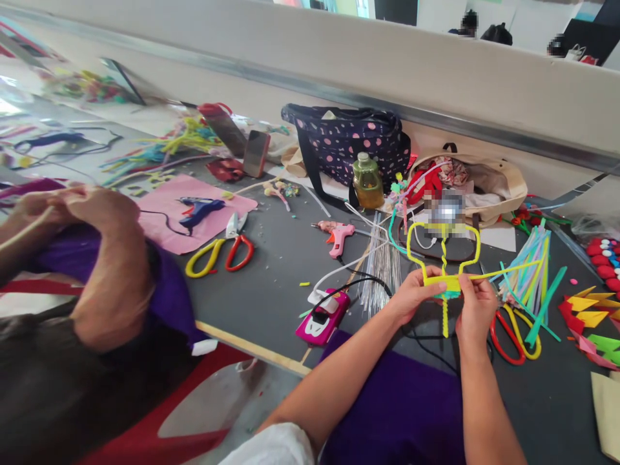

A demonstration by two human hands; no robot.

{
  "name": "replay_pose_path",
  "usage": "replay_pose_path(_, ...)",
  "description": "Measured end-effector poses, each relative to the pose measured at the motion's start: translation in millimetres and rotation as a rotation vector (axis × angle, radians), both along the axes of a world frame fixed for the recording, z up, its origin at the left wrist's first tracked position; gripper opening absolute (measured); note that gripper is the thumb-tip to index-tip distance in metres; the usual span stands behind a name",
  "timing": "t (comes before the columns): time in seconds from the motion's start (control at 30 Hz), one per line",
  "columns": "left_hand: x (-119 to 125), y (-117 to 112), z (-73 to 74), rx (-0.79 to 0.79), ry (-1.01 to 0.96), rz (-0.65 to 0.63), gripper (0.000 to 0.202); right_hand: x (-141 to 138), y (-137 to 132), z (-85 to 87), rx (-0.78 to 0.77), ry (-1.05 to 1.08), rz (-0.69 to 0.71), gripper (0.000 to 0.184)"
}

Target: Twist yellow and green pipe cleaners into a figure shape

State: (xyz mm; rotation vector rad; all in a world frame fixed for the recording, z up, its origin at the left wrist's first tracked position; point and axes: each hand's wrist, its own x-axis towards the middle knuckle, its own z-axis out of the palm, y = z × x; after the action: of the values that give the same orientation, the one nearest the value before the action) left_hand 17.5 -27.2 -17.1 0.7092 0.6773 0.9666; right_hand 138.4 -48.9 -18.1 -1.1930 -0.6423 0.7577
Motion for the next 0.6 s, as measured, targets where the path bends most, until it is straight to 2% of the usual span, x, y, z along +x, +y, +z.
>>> replay_pose_path(0.13, 1.8, 1.1, -1.0, -0.024, -0.023, 0.056, 0.032, -1.7, -1.0, -0.1, -0.015, -0.032, 0.017, 0.028)
replay_pose_path(0.33, 1.2, 2.0, -1.3, 0.008, -0.047, 0.095, 0.033, -2.9, -1.0, 0.1, -0.01, 0.031, 0.054, 0.027)
replay_pose_path(0.6, 1.9, 2.1, -1.1, 0.009, -0.086, 0.11, 0.035, -4.3, 0.5, -3.8, -0.015, 0.061, 0.052, 0.028)
